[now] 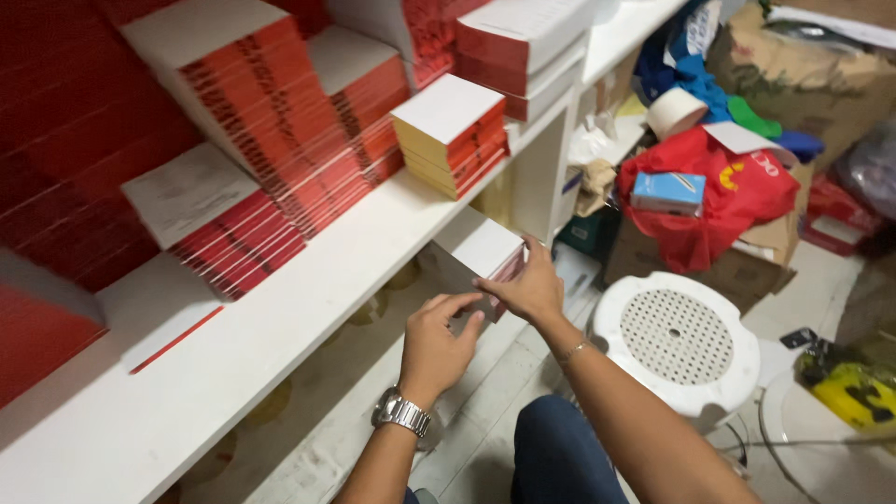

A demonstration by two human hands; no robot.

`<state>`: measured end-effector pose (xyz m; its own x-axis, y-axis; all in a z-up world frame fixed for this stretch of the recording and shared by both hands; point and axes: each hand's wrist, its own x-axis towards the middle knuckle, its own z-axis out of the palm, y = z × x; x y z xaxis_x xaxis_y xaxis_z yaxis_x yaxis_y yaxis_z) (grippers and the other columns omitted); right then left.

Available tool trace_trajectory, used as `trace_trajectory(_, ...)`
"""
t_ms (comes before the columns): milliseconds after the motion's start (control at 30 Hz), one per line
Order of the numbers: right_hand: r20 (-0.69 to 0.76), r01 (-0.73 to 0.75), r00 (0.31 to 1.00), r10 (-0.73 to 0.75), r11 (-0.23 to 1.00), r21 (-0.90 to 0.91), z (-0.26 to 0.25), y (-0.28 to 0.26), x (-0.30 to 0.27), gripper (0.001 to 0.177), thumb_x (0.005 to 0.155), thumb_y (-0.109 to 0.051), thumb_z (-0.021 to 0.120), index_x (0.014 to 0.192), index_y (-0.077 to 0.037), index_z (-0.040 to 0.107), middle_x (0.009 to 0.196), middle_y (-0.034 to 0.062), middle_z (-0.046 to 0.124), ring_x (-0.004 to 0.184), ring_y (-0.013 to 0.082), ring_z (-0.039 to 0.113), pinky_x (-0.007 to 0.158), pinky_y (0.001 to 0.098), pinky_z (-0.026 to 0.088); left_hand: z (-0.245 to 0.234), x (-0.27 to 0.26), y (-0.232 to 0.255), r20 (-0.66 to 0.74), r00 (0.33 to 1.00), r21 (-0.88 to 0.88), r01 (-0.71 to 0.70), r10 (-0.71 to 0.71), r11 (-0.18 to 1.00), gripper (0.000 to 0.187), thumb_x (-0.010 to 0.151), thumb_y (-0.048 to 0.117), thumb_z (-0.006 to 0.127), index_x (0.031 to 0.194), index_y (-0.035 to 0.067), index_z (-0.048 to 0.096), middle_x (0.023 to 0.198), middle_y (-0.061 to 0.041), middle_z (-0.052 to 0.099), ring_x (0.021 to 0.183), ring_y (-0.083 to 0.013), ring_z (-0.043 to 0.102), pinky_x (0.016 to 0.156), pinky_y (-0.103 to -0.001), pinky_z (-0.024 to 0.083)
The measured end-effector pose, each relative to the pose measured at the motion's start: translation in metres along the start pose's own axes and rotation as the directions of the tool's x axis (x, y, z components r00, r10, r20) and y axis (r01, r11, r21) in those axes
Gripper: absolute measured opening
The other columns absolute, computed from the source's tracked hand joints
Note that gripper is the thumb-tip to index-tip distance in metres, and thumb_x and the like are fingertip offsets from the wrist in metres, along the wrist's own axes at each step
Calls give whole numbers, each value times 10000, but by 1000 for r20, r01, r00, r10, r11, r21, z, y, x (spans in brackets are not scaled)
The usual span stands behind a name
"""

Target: The person repeatedly picks up small stacks of red and white notepads from a white shelf, aligns them, and places them back into a neat pile. The person handles the notepads by hand, organizing them into uniform stacks on the shelf.

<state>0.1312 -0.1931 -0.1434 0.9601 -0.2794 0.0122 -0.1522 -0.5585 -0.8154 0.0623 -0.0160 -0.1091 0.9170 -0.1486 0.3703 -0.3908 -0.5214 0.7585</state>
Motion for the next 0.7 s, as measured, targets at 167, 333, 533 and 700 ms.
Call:
trace_trajectory(167,-127,73,989,-70,997,21,9,22,2,1134,508,-540,927,1461,-138,462,1370,116,553,1224,328,637,1025,505,489,25,5,-19,48,955,-131,296,-292,946,316,901,202,719,1212,158,753,984,-134,774,901,-295,746,748,-398,605)
trace_trajectory(333,-269,262,934,-235,963,67,3,23,-24,1079,567,-446,905,1463,-83,425,1352,169,555,1178,384,659,1002,565,474,23,8,22,106,856,-386,504,-506,772,536,1069,273,396,1591,151,399,1213,-327,685,1068,-423,710,822,-415,643)
trace_trajectory(533,-380,437,849,-368,893,113,1,21,-55,1105,532,-434,958,1441,-121,414,1358,120,560,1098,331,708,1007,511,498,65,8,-31,214,818,-705,508,-534,496,622,1074,530,321,1406,85,603,892,-71,596,767,-181,694,645,-271,632)
trace_trajectory(700,-431,559,787,-442,807,192,-10,13,-75,1142,493,-395,1030,1418,-52,454,1412,176,566,1105,398,690,1008,529,523,60,10,-43,74,869,-671,407,-490,620,270,1057,155,502,1129,72,748,730,-36,563,649,-168,686,581,-252,586)
